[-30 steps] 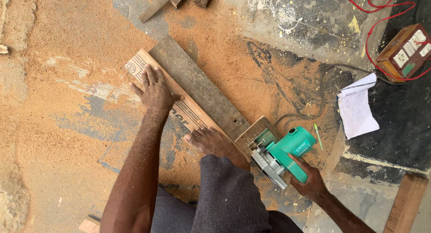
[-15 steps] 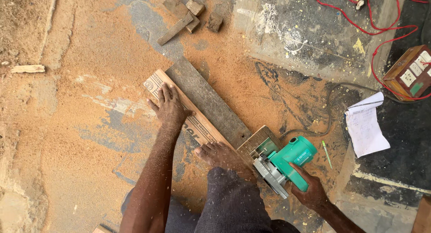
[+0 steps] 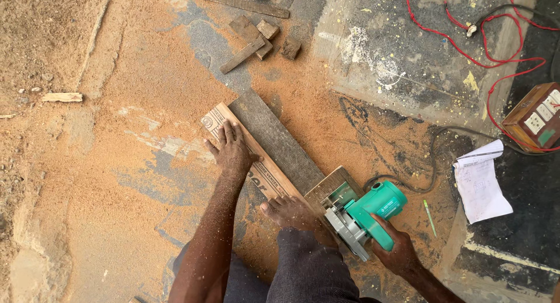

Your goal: The person measures and marks a wooden plank with a tape measure and pencil, then uses a circular saw to cut the plank into smaller pieces. The person repeats the process on a second plank, measuring, marking, and cutting it.

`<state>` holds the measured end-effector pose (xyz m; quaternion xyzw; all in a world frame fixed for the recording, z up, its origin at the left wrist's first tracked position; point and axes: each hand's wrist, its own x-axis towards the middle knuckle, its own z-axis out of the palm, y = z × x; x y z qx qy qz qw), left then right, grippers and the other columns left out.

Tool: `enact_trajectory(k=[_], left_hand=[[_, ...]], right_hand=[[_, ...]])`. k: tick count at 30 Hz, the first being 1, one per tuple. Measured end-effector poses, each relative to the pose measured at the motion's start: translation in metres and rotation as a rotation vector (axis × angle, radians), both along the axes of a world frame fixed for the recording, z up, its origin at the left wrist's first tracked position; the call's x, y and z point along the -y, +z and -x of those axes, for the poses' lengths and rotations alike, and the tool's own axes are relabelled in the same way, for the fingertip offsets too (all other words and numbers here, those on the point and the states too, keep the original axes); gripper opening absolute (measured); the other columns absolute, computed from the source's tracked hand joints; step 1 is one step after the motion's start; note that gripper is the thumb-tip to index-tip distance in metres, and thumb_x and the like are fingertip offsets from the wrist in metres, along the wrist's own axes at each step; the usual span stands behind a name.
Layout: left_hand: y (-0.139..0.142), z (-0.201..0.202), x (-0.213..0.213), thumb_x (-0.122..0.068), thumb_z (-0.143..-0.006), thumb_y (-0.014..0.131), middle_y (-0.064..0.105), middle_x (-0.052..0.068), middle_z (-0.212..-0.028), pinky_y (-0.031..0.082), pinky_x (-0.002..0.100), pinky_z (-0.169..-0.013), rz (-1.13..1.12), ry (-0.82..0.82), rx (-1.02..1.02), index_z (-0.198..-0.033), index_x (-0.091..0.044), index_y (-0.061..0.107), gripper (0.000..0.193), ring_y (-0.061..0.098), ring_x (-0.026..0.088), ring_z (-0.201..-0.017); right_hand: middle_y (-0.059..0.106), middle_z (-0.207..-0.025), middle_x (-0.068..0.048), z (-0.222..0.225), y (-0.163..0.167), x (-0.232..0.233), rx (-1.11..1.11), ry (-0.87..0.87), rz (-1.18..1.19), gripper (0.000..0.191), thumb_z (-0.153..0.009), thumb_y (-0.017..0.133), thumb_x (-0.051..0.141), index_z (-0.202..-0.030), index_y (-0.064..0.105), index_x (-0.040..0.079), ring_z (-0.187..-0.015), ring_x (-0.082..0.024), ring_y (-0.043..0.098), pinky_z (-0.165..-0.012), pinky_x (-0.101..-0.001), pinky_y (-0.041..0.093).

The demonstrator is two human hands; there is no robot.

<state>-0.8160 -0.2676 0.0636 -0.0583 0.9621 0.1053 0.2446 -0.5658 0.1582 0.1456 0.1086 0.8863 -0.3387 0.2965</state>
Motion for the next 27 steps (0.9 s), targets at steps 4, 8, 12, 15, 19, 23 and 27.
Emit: enact_trajectory(k=[4, 8, 12, 15, 19, 23, 27], left_hand=[[0.001, 0.002, 0.000, -0.071, -0.052, 0.091, 0.004, 0.013, -0.173, -0.005, 0.073, -0.119, -0.004, 0.015, 0.028, -0.165, -0.014, 0.014, 0.148, 0.006, 0.031, -0.159], [0.000, 0.002, 0.001, -0.072, -0.052, 0.090, 0.003, 0.011, -0.173, -0.005, 0.072, -0.121, -0.002, 0.013, 0.026, -0.165, -0.016, 0.012, 0.149, 0.005, 0.028, -0.159], [-0.002, 0.001, 0.001, -0.071, -0.053, 0.091, 0.004, 0.012, -0.174, -0.004, 0.072, -0.120, -0.006, 0.009, 0.010, -0.165, -0.014, 0.013, 0.147, 0.005, 0.030, -0.159], [-0.003, 0.001, 0.001, -0.071, -0.053, 0.091, 0.005, 0.012, -0.174, -0.005, 0.071, -0.121, -0.005, 0.017, 0.007, -0.165, -0.015, 0.014, 0.147, 0.006, 0.029, -0.160], [-0.003, 0.000, 0.002, -0.069, -0.055, 0.092, 0.006, 0.012, -0.173, -0.005, 0.072, -0.120, -0.018, 0.018, 0.008, -0.165, -0.015, 0.015, 0.144, 0.007, 0.030, -0.159], [-0.001, -0.002, 0.004, -0.070, -0.057, 0.090, 0.006, 0.013, -0.172, -0.005, 0.072, -0.122, -0.038, 0.015, -0.022, -0.164, -0.015, 0.013, 0.143, 0.006, 0.031, -0.159], [0.000, 0.000, 0.004, -0.072, -0.060, 0.088, 0.005, 0.014, -0.173, -0.003, 0.073, -0.121, 0.003, -0.017, 0.039, -0.164, -0.013, 0.010, 0.143, 0.005, 0.030, -0.160]], right_hand=[[0.077, -0.091, -0.013, 0.011, -0.002, 0.009, -0.097, 0.024, 0.035, 0.072, -0.085, 0.069, 0.013, -0.152, 0.043, 0.014, -0.070, -0.018, 0.075, -0.065, -0.0395, 0.062], [0.077, -0.088, -0.012, 0.024, -0.001, 0.020, -0.076, -0.011, 0.026, 0.069, -0.086, 0.070, 0.015, -0.151, 0.046, 0.016, -0.068, -0.019, 0.074, -0.062, -0.0388, 0.063], [0.077, -0.086, -0.012, 0.039, 0.000, 0.032, -0.083, -0.003, 0.002, 0.069, -0.085, 0.071, 0.015, -0.150, 0.046, 0.015, -0.069, -0.018, 0.075, -0.064, -0.0374, 0.063], [0.076, -0.086, -0.012, 0.051, 0.000, 0.042, -0.161, 0.037, 0.048, 0.068, -0.085, 0.071, 0.013, -0.149, 0.047, 0.013, -0.070, -0.018, 0.075, -0.063, -0.0379, 0.063], [0.077, -0.091, -0.012, 0.069, 0.001, 0.055, -0.214, 0.069, 0.048, 0.070, -0.085, 0.071, 0.013, -0.150, 0.046, 0.012, -0.075, -0.018, 0.077, -0.068, -0.0366, 0.065], [0.076, -0.099, -0.014, 0.085, 0.000, 0.066, -0.302, 0.111, 0.062, 0.067, -0.085, 0.071, 0.013, -0.149, 0.048, 0.010, -0.082, -0.021, 0.076, -0.072, -0.0375, 0.065], [0.077, -0.098, -0.015, 0.099, -0.001, 0.077, -0.246, 0.084, 0.041, 0.066, -0.086, 0.070, 0.016, -0.149, 0.049, 0.011, -0.083, -0.021, 0.077, -0.073, -0.0374, 0.064]])
